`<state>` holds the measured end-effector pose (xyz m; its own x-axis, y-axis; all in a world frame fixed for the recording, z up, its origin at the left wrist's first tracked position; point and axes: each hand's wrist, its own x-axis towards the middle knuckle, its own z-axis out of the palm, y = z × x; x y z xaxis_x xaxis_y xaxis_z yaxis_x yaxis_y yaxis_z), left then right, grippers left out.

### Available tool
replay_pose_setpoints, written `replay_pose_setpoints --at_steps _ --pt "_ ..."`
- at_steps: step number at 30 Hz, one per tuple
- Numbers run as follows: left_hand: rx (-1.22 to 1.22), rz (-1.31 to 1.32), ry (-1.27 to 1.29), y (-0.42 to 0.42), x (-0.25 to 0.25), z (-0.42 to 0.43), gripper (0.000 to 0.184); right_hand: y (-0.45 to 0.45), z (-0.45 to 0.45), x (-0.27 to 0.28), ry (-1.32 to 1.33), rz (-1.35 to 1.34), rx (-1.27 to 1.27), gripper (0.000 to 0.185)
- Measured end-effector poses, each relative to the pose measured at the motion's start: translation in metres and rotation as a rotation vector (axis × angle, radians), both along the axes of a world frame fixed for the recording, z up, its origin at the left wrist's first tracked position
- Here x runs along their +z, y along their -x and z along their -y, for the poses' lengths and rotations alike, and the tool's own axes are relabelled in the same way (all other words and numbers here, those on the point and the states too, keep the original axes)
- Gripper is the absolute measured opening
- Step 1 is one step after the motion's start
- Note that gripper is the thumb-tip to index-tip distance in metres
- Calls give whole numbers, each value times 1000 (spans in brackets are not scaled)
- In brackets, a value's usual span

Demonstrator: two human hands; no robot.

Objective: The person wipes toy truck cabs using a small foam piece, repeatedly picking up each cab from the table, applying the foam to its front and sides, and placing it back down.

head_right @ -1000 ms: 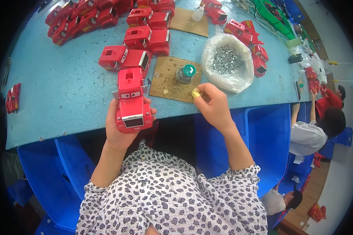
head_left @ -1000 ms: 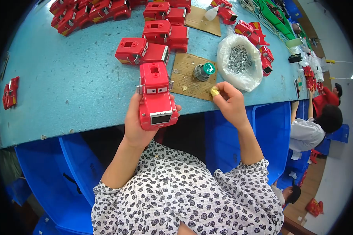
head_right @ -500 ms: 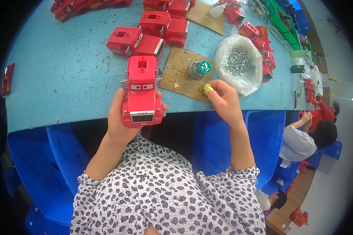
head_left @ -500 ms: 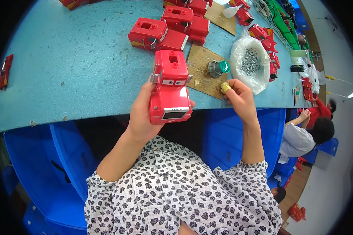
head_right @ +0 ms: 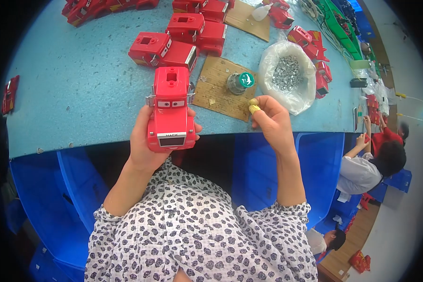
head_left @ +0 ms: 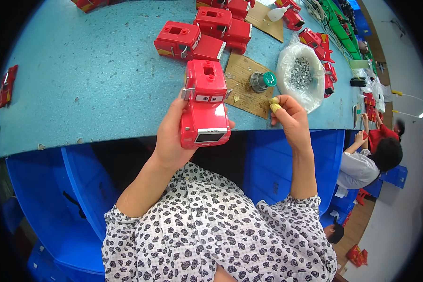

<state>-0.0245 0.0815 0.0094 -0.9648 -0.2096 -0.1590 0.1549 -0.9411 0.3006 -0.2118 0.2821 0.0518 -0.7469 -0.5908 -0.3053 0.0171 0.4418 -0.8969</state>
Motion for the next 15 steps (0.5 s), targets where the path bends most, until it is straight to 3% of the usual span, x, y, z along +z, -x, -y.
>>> replay_pose_setpoints --at_steps 9,15 --pt "-21 -52 -8 -3 -3 1 59 0 -10 -3 271 360 -32 13" --pt "-44 -104 -120 -11 0 0 61 -24 8 9 309 434 73 14"
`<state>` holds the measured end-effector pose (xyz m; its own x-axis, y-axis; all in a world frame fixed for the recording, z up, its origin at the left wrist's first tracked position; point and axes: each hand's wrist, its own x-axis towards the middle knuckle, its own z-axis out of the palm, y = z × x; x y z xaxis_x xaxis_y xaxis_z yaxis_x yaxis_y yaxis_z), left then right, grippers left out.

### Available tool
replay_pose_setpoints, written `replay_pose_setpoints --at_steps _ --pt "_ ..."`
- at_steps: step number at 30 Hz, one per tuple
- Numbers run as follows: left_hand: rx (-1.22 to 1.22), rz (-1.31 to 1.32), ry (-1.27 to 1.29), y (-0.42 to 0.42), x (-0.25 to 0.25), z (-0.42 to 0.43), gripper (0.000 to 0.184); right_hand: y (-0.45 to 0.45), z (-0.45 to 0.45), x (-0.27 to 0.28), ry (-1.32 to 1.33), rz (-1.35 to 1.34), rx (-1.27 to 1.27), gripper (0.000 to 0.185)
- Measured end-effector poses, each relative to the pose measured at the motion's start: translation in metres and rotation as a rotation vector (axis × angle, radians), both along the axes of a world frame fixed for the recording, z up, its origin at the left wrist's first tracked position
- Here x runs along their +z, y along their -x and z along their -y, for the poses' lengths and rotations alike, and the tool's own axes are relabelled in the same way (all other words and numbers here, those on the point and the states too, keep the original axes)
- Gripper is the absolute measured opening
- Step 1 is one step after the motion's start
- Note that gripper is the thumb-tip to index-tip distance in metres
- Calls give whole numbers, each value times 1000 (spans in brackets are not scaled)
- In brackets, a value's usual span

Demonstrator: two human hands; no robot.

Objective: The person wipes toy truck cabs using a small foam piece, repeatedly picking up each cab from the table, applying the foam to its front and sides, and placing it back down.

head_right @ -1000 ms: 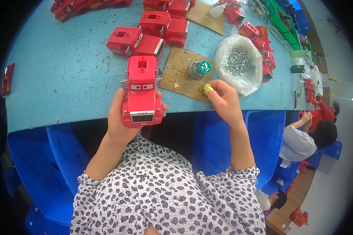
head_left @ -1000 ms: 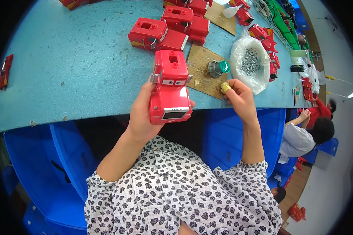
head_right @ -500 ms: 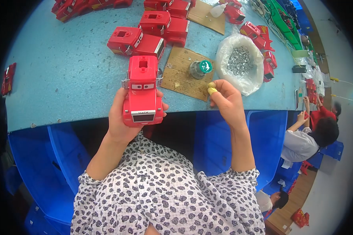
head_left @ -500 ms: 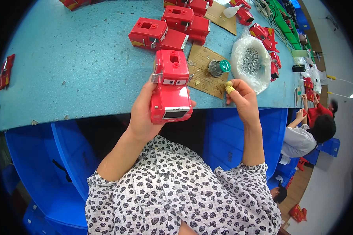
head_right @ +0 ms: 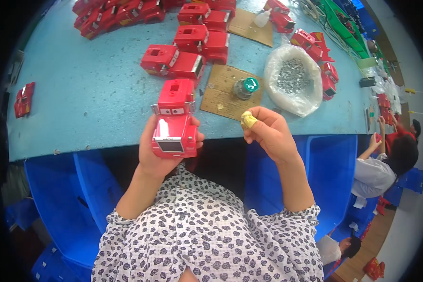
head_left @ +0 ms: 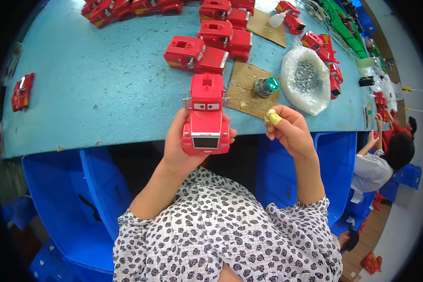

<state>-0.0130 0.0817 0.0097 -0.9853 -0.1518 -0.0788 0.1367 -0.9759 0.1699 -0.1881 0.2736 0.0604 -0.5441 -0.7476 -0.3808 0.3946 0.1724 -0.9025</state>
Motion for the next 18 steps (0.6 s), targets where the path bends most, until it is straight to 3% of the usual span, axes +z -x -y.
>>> replay_pose_setpoints --at_steps 8,18 --pt "10 66 -81 -9 6 6 56 -10 13 -7 29 51 55 12" --pt "99 261 49 -12 27 11 51 -38 39 0 145 212 136 8"
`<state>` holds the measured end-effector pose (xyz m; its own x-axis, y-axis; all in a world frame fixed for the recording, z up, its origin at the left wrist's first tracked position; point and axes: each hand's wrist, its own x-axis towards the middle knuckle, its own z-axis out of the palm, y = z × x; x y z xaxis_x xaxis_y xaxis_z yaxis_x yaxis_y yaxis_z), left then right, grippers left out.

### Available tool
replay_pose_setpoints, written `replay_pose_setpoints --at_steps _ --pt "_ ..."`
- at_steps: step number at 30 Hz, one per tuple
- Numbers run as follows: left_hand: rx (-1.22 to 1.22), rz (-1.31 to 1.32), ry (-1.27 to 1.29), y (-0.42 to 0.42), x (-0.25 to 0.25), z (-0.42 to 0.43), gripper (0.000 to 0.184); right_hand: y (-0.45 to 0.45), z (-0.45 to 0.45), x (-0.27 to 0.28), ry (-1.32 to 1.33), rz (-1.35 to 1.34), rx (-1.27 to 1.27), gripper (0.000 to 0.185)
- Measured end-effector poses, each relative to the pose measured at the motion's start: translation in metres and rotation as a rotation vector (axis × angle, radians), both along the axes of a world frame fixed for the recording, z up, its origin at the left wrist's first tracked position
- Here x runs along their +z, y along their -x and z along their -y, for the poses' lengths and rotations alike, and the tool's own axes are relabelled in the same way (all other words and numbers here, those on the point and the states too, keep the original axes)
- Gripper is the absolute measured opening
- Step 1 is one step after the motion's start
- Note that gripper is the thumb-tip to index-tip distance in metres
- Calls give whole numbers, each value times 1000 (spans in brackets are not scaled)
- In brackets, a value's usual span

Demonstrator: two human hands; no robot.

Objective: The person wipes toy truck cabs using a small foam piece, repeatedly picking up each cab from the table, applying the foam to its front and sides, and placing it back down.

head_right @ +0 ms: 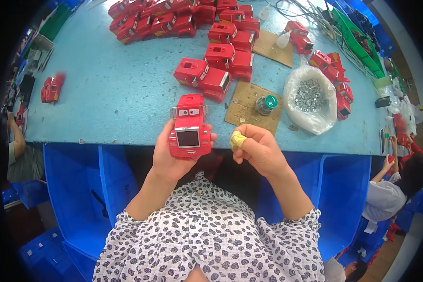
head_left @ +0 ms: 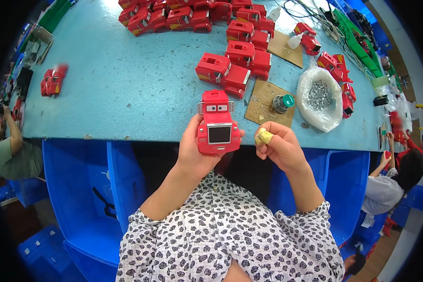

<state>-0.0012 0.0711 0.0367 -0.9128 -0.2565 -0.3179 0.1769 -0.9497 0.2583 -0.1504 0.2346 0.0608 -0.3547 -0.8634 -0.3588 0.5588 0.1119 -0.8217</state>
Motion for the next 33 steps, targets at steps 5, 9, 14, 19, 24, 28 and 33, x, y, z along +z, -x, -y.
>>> replay_pose_setpoints --at_steps 5,9,14,19,24,28,33 --pt "34 59 8 -1 9 -1 45 -4 14 11 59 -146 24 10" --pt "37 37 -17 -4 1 3 50 -5 20 9 37 -154 71 9" --pt "113 12 47 -6 -11 5 47 -21 23 -2 9 -372 138 7" --pt "93 -89 289 -11 24 22 50 -31 41 -6 295 -189 100 13" --pt "163 -92 871 -50 22 75 71 -37 60 2 462 3 135 9" --pt "18 71 1261 -93 42 105 85 -43 75 2 387 26 313 14" --pt "657 459 1442 -120 28 141 64 -49 93 -3 38 -233 260 23"
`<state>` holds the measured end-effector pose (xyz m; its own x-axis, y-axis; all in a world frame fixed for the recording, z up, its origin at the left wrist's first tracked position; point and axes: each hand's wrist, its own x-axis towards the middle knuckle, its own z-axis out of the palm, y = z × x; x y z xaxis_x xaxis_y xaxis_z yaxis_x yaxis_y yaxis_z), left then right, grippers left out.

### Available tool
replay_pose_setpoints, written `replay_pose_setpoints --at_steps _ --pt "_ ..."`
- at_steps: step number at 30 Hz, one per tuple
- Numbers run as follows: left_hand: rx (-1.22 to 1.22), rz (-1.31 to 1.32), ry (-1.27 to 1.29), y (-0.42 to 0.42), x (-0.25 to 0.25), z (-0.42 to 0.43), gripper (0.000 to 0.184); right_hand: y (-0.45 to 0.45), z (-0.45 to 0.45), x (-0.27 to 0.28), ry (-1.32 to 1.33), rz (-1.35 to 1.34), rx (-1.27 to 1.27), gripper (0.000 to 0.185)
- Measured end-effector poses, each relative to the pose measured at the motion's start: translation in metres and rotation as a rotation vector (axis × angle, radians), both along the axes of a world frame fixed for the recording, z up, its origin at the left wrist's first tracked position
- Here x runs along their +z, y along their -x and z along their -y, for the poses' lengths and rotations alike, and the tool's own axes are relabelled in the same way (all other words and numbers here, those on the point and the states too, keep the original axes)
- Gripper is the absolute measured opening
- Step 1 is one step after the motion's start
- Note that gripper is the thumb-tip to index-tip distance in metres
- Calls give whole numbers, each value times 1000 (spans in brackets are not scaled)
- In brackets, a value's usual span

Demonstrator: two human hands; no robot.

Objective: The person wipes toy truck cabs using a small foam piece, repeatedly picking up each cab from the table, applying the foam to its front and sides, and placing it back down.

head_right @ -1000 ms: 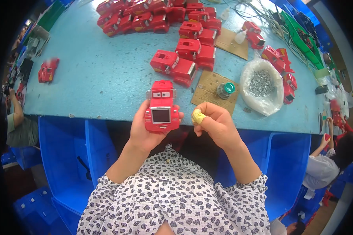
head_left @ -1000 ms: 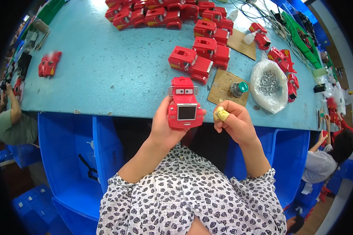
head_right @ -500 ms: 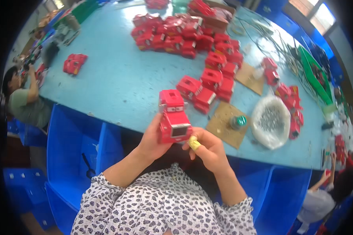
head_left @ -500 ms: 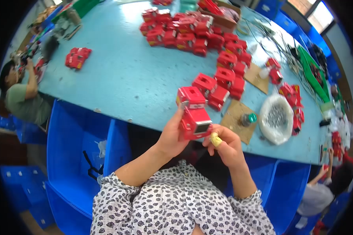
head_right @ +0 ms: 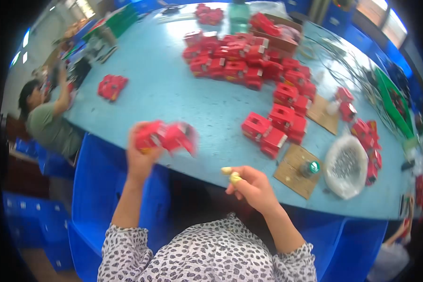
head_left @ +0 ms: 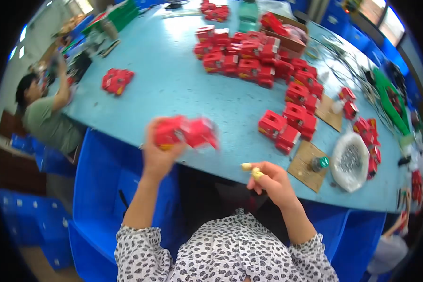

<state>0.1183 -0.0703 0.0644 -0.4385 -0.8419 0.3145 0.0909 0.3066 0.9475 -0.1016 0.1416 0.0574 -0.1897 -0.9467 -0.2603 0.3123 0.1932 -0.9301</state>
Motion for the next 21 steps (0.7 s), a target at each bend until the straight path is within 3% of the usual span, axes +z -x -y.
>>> replay_pose_setpoints --at_steps 3,5,8,11,12,14,17,19,21 --pt "496 156 274 -15 -23 65 63 -2 -8 -4 19 -34 -40 18" --pt "693 282 348 -30 -46 126 67 -5 -14 -9 47 -65 -75 12" --pt "733 371 444 -49 -67 197 72 -1 -25 -10 8 -87 -113 7" --pt "964 852 559 -39 -53 212 79 0 -33 -16 41 -85 -179 7" --pt "957 852 566 -28 -50 209 79 1 -35 -17 43 -81 -187 7" --pt "804 607 925 17 -32 171 72 1 -39 -20 28 -54 -250 7" --pt "-171 408 652 92 -16 72 72 12 -43 -20 62 -22 -243 7" --pt "-409 375 888 137 -3 22 75 21 -47 -11 54 -8 -279 6" --pt "-482 383 867 169 -13 5 76 35 -55 2 85 -4 -298 5"
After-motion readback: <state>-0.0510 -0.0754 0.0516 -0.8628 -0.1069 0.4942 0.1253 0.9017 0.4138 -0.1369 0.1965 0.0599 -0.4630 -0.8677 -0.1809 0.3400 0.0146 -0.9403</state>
